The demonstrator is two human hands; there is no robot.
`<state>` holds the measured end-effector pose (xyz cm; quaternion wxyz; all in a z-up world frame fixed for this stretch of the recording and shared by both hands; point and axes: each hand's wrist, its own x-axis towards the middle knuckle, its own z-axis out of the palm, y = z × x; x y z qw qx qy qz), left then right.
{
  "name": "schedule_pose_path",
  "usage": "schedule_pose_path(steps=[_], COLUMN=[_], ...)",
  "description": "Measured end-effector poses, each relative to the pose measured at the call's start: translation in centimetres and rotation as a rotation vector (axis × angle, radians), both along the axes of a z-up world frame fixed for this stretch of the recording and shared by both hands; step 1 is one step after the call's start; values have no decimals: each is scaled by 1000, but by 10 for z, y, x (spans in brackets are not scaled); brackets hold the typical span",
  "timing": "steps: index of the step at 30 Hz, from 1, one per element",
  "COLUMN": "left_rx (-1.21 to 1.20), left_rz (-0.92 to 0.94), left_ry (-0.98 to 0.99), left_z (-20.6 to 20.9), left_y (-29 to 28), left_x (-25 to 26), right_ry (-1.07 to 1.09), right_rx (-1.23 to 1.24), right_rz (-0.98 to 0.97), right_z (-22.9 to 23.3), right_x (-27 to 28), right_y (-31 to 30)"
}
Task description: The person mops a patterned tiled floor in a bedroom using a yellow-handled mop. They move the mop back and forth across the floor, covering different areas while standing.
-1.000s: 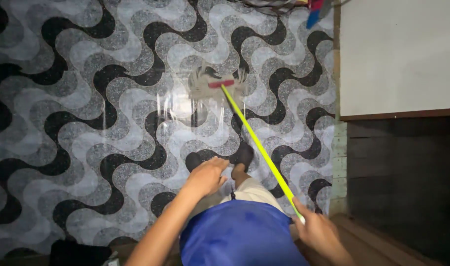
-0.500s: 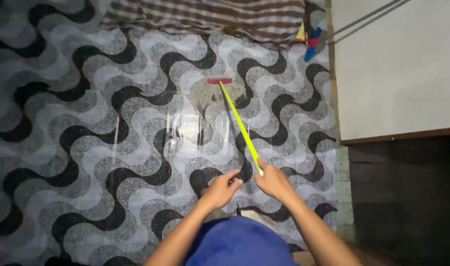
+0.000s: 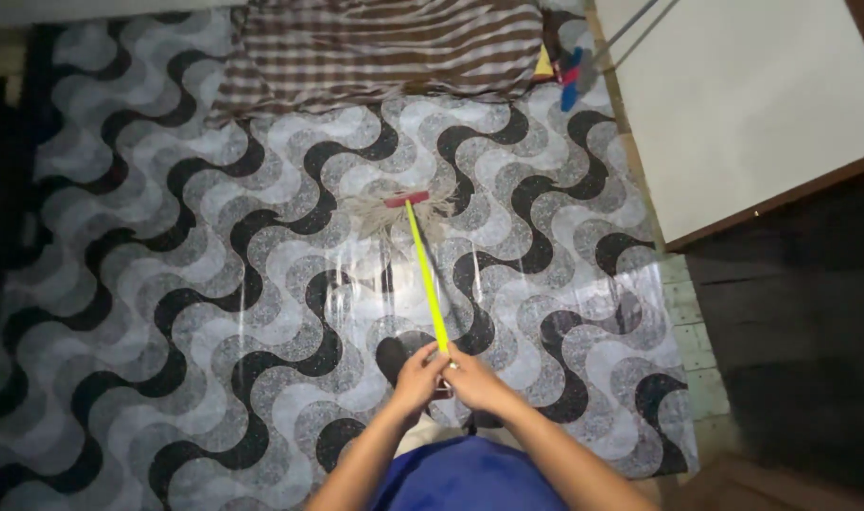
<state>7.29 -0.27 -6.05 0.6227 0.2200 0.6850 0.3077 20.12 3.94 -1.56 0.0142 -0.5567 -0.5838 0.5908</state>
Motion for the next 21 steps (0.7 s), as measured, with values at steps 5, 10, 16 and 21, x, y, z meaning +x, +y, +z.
schedule_pose_path(steps=[5,10,16,21], left_rx=[-6,25,-234,-268], left_rz=[-103,-235,-369,-459], left_ry=[161,628,747,816], left_z=[16,-100,-18,15], left_y=[-16,-41,-70,-120], left_x=[10,-46,-72,-89], right_ry=[187,35,-95,-49], right_rx=[-90,-21,-107,43], right_rz=[25,105,98,16], right_z=[-9,43,110,47], right_x=[32,58,83,118], right_y=[-22,-30,-22,-13])
